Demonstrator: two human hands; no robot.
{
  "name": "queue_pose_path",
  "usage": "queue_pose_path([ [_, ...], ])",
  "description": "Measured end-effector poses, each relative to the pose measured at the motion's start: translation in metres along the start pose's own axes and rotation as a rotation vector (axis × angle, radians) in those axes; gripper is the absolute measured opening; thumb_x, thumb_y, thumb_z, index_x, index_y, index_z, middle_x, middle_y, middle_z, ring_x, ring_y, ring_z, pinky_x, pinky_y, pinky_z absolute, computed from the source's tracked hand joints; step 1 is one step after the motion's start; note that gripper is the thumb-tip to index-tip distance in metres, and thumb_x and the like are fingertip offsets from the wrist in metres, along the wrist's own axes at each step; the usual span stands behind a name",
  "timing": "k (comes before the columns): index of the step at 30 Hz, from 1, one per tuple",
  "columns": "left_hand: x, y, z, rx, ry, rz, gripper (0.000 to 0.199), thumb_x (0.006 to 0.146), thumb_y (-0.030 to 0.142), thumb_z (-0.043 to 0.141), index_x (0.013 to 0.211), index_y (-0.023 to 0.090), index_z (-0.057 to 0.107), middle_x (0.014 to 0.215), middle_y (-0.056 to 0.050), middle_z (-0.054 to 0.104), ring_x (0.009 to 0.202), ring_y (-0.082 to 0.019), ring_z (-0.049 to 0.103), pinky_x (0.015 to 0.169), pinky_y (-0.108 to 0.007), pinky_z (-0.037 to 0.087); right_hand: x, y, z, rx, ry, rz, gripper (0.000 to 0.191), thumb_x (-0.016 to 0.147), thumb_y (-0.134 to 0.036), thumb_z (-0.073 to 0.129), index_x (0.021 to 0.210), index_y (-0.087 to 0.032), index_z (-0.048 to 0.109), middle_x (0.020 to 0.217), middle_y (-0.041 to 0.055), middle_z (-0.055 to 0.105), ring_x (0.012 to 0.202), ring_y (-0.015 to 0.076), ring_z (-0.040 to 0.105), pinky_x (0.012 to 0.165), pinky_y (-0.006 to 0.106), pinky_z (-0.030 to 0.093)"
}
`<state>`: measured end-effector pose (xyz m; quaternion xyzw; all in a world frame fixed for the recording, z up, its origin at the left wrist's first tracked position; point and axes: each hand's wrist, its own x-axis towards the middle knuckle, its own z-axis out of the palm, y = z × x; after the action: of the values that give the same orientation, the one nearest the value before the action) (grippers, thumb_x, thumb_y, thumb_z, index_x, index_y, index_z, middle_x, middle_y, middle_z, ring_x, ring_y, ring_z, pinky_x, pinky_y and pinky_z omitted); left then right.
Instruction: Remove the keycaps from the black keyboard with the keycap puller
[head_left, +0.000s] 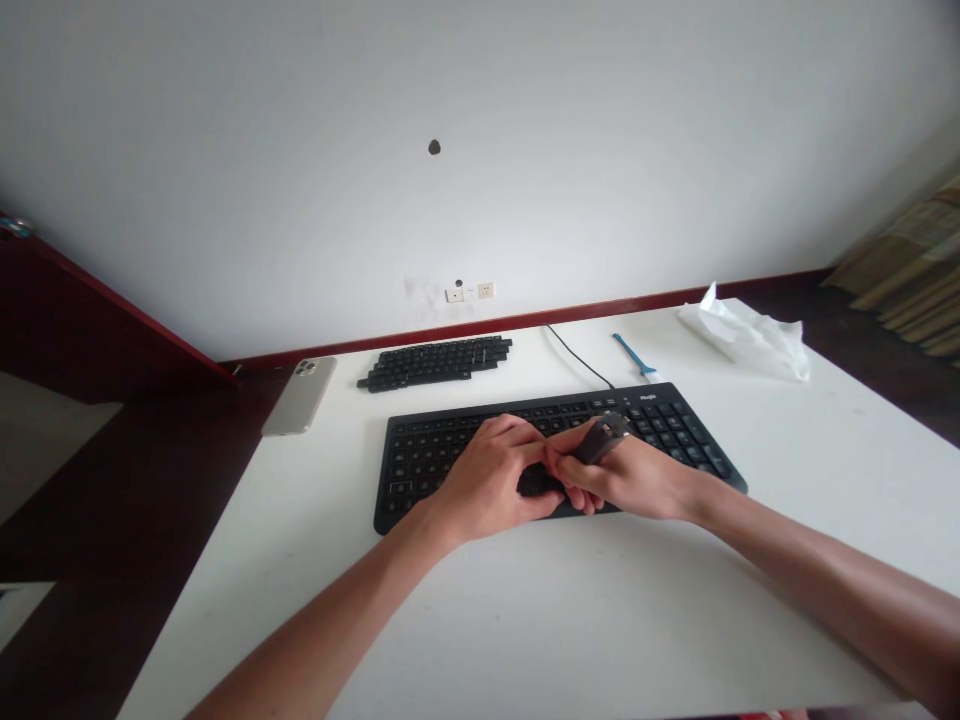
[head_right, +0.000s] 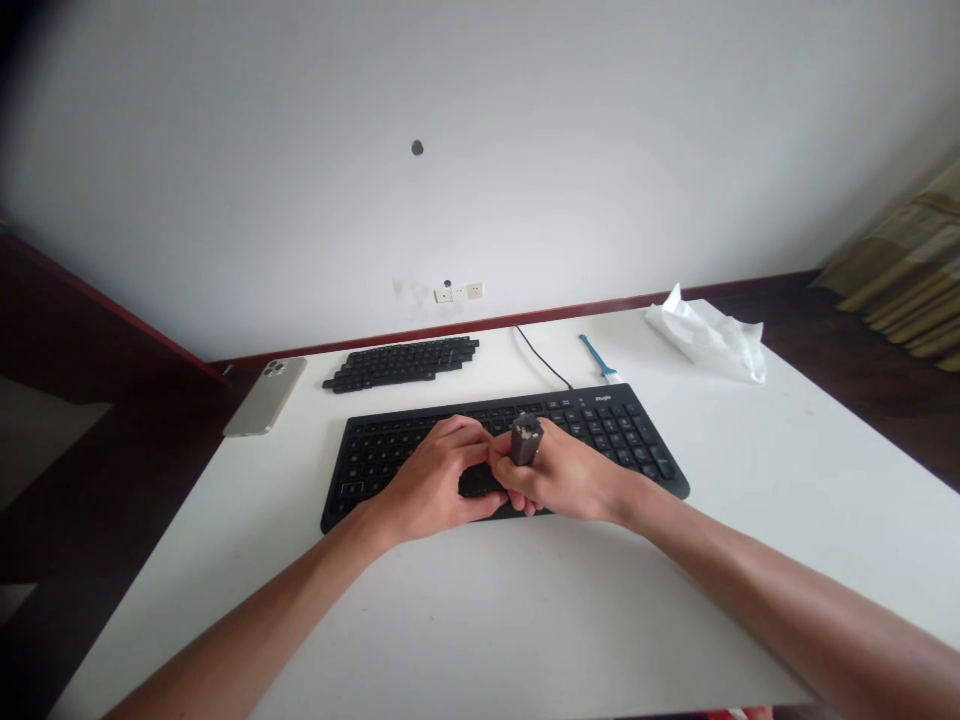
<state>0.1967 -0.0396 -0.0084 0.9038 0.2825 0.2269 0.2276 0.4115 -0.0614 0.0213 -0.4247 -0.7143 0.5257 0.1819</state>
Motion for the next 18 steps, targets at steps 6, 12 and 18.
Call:
queue_pose_path([
  [6,-0.003,0.0,0.005,0.027,0.025,-0.03,0.044,0.086,0.046,0.083,0.122,0.025,0.068,0.121,-0.005,0.069,0.119,-0.026,0.061,0.113,-0.045,0.047,0.005,0.008,0.013,-0.065,0.179,-0.129,0.032,0.1,-0.032,0.049,0.071,-0.02,0.054,0.059,-0.0004,0.059,0.053,0.0132,0.055,0.051,0.025,0.045],
  [12,-0.009,0.009,0.016,0.221,-0.054,-0.013,0.058,0.103,0.048,0.059,0.155,0.026,0.045,0.17,-0.007,0.034,0.16,-0.031,0.025,0.13,-0.052,0.03,0.008,0.013,0.016,-0.232,0.281,-0.207,0.043,0.102,-0.047,0.051,0.072,-0.018,0.06,0.063,0.0009,0.06,0.058,0.0135,0.049,0.057,0.028,0.042],
  [18,-0.009,0.016,0.021,0.366,-0.135,0.02,0.062,0.111,0.047,0.037,0.168,0.026,0.023,0.172,-0.004,0.031,0.162,-0.028,0.02,0.132,-0.051,0.024,0.009,0.013,0.018,-0.259,0.309,-0.265,0.048,0.104,-0.053,0.047,0.076,-0.018,0.064,0.064,0.002,0.06,0.058,0.0142,0.048,0.059,0.029,0.043],
])
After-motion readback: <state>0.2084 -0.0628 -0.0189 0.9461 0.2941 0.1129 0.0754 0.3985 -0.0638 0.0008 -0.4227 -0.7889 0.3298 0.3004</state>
